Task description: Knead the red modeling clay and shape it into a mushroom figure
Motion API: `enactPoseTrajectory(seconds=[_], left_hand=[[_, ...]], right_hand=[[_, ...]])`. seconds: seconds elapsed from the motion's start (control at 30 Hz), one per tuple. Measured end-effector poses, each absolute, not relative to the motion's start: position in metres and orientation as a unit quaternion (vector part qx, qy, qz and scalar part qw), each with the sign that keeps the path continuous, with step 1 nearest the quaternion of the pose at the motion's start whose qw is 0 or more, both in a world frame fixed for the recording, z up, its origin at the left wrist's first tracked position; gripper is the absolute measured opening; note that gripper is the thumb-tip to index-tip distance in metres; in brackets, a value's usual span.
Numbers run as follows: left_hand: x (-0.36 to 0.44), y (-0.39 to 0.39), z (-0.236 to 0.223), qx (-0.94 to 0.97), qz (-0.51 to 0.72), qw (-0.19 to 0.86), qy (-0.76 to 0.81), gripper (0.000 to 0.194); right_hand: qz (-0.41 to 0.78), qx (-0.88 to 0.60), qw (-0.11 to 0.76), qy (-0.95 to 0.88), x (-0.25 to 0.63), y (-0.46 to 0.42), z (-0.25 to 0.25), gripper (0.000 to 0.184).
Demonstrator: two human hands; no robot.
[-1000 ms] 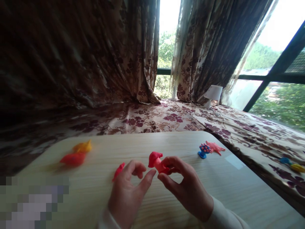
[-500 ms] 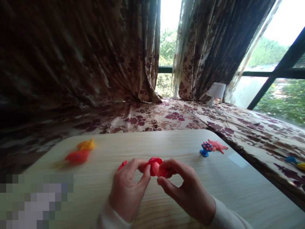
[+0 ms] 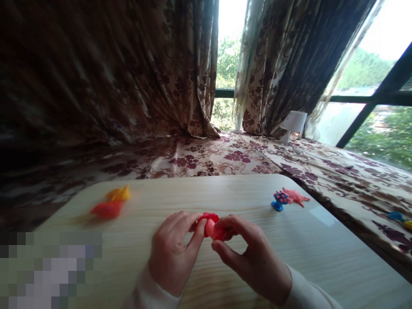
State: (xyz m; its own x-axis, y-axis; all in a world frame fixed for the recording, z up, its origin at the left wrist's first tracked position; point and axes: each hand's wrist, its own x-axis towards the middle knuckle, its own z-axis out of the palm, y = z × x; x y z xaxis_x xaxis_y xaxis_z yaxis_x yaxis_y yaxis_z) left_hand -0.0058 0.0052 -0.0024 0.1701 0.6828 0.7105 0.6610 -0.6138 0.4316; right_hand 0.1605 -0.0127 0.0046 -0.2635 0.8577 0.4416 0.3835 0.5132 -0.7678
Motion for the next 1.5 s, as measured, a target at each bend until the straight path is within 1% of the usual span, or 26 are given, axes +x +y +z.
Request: enactPoseTrajectory(seconds=[0.2,0.37,0.43,0.5,0.63,0.77,0.9,1.07,1.23,1.4,1.5], left_hand=[[-0.005,0.006,-0.005,0.76,0.476,0.023,0.442,0.008],[-0.006,0.004,-0.002,0.759,0.477,0.071,0.437,0.011],[-0.006,0.002,0.001,0.747,0.489,0.094,0.439,0.014],[-0.005,0.001,0.003,0.726,0.5,0.108,0.459,0.012],[-0.002,0.001,0.003,0.712,0.493,0.095,0.491,0.011],[-0.001,0.003,0.002,0.724,0.496,0.103,0.468,0.004],[-0.002,0.002,0.004,0.724,0.504,0.112,0.457,0.008],[0.0,0.0,0.002,0.698,0.498,0.114,0.502,0.012],[0.0,-0.001,0.001,0.703,0.503,0.118,0.489,0.008],[0.001,-0.001,0.001,0.73,0.508,0.069,0.452,0.011],[0.002,0.0,-0.001,0.739,0.502,0.055,0.446,0.016]], right_hand=[[0.258,-0.405,0.441,-0.758,0.161,-0.013,0.004,0.016],[0.261,-0.415,0.446,-0.749,0.162,-0.012,0.004,0.014],[0.275,-0.42,0.458,-0.734,0.162,-0.011,0.005,0.012],[0.305,-0.417,0.476,-0.711,0.162,-0.01,0.006,0.011],[0.373,-0.401,0.505,-0.667,0.163,-0.01,0.008,0.009],[0.405,-0.392,0.503,-0.655,0.162,-0.011,0.01,0.008],[0.428,-0.388,0.507,-0.639,0.161,-0.01,0.01,0.008],[0.479,-0.389,0.534,-0.578,0.162,-0.009,0.012,0.016],[0.525,-0.383,0.523,-0.552,0.163,-0.007,0.017,0.022],[0.552,-0.379,0.519,-0.532,0.162,-0.004,0.014,0.022],[0.556,-0.384,0.517,-0.526,0.161,-0.004,0.012,0.026]])
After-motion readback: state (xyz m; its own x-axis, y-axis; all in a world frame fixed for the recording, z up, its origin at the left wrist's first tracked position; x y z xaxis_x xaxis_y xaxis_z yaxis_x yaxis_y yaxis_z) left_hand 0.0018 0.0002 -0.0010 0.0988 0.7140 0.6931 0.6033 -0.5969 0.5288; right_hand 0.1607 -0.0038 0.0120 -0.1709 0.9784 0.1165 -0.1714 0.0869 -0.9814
